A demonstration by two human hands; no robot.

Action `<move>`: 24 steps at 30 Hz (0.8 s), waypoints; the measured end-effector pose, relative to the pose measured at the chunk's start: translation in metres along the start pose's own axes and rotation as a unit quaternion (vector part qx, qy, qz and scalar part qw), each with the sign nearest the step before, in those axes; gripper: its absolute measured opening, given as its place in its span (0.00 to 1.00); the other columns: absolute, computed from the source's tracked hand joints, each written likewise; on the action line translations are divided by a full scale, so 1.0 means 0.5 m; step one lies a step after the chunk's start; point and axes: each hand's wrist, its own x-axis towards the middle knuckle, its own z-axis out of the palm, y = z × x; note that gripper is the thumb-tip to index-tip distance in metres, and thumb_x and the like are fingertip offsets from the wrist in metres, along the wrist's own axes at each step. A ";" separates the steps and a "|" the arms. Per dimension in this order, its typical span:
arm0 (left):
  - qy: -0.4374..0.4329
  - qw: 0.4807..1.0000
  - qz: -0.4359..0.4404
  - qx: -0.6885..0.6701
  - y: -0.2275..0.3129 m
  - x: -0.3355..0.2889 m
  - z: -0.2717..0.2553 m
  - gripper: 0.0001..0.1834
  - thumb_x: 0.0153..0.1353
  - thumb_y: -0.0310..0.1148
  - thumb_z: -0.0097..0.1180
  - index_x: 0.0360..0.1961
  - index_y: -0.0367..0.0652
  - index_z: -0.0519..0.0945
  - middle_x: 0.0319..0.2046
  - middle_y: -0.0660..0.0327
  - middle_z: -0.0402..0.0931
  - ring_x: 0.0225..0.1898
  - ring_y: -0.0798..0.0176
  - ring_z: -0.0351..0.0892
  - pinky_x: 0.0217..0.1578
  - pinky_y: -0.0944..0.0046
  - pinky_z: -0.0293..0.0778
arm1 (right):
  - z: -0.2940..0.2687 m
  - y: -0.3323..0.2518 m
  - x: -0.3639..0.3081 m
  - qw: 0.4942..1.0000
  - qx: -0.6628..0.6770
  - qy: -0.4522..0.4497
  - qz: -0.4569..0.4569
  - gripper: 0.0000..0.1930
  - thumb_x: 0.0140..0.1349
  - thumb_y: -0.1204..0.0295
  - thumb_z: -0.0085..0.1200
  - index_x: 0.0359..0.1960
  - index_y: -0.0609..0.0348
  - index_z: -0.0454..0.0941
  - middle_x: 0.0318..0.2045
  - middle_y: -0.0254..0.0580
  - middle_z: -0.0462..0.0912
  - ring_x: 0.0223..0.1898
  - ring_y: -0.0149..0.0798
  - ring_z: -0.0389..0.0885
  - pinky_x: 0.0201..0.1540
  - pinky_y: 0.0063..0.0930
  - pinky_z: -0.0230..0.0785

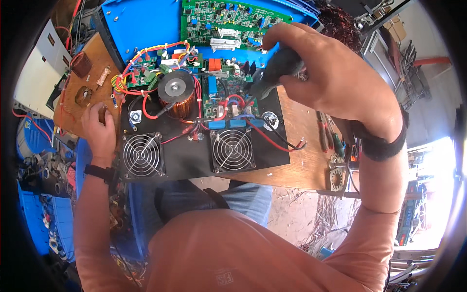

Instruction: Repairing or assembling a circuit board inside an electronic device using a screwdriver and pliers.

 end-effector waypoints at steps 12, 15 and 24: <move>-0.005 1.000 -0.001 0.012 -0.001 0.000 -0.002 0.15 0.55 0.28 0.54 0.45 0.38 0.75 0.47 0.50 0.72 0.52 0.45 0.67 0.54 0.52 0.64 | -0.005 -0.014 0.011 0.997 -0.042 -0.026 0.055 0.14 0.57 0.68 0.55 0.43 0.61 0.74 0.35 0.54 0.81 0.40 0.54 0.80 0.43 0.43 0.71; -0.002 1.000 -0.002 0.010 -0.003 0.000 -0.002 0.15 0.55 0.28 0.54 0.45 0.38 0.75 0.47 0.50 0.72 0.52 0.45 0.67 0.54 0.51 0.63 | -0.018 -0.028 0.022 0.989 -0.067 -0.084 0.105 0.15 0.57 0.67 0.55 0.44 0.61 0.74 0.36 0.53 0.81 0.42 0.53 0.80 0.45 0.42 0.71; -0.006 1.000 -0.004 0.002 -0.001 0.000 -0.004 0.14 0.55 0.28 0.54 0.44 0.38 0.75 0.47 0.51 0.72 0.52 0.45 0.68 0.54 0.51 0.63 | -0.014 -0.027 0.027 0.986 -0.087 -0.093 0.103 0.20 0.54 0.69 0.60 0.47 0.59 0.71 0.36 0.51 0.79 0.40 0.51 0.80 0.42 0.39 0.71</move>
